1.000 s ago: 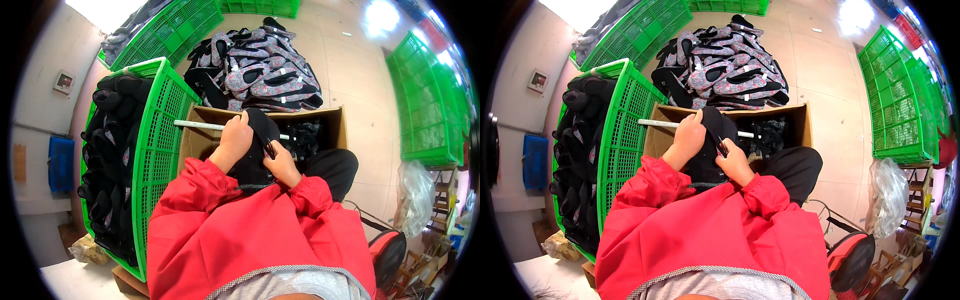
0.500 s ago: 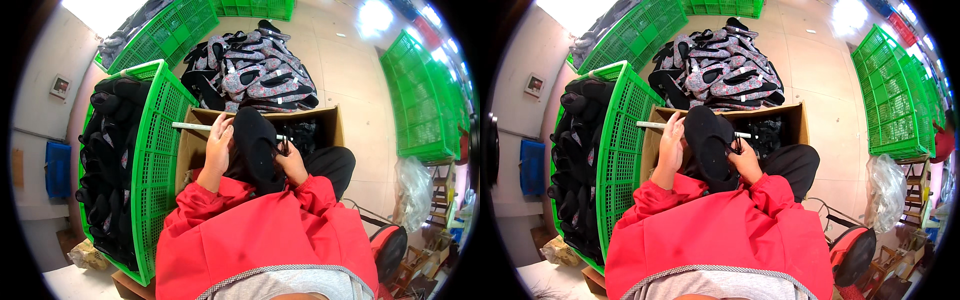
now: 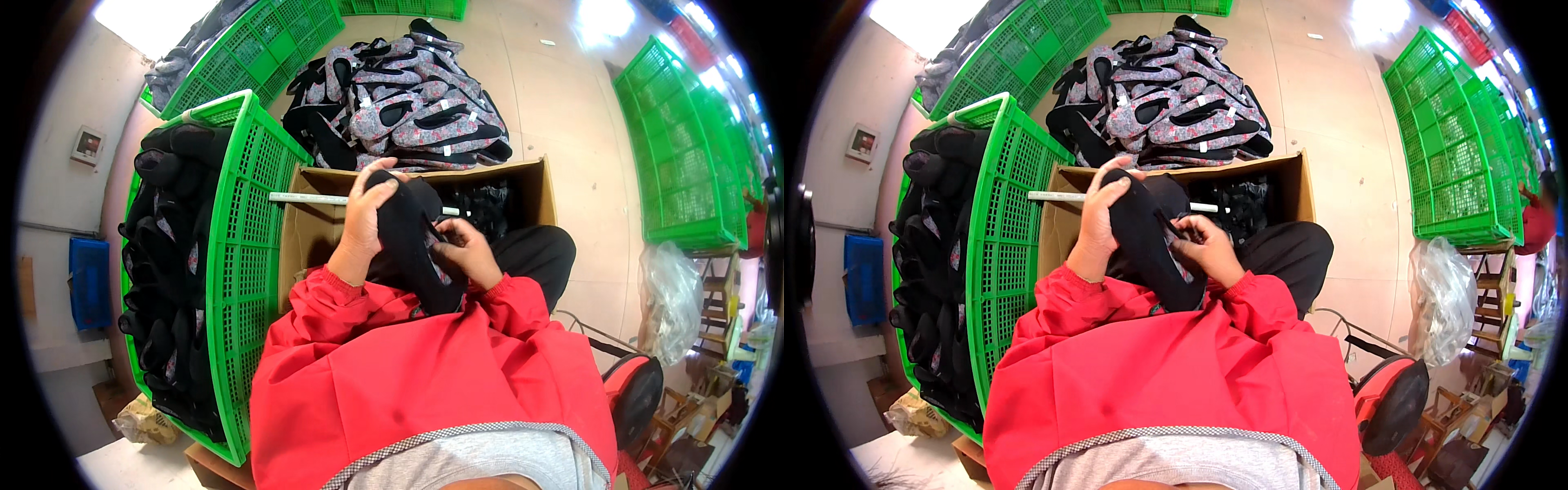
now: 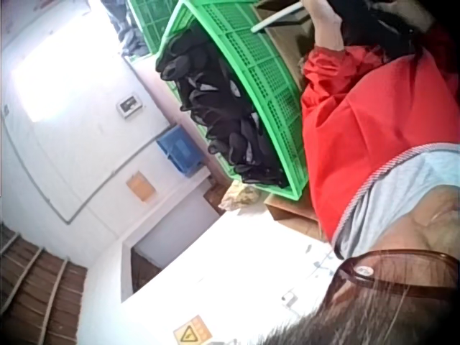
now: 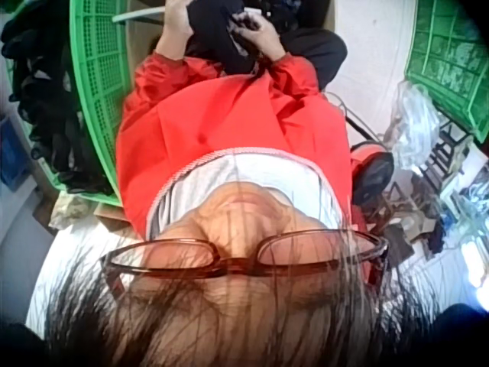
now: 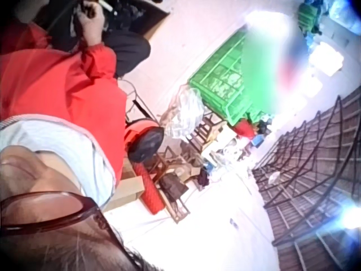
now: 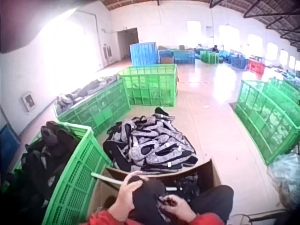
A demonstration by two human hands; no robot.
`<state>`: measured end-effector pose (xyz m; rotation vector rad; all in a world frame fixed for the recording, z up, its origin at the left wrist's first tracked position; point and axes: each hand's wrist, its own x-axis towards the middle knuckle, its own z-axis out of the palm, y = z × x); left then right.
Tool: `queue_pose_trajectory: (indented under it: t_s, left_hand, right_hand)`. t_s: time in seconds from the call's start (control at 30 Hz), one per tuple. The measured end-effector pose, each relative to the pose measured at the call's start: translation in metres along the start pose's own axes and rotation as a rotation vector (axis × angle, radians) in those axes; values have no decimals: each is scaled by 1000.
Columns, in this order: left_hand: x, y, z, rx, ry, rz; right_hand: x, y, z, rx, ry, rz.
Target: The person sits on the floor and assembles slippers by hand. They pick up a slipper from a green crate, use pliers to attach a small metal piece to the sole, and then place the finished slipper into a cardboard box.
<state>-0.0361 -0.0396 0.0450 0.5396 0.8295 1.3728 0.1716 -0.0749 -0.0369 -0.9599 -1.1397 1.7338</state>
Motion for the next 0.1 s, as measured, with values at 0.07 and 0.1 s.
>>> queue_pose_trajectory:
  t_s: [0.07, 0.1]
  left_hand:
    - [11, -3, -18, -2, 109, 55]
    - [17, -3, -27, 48, 123, 59]
  right_hand:
    - [-2, -17, -8, 128, 15, -72]
    - [-1, -19, -16, 127, -29, -96]
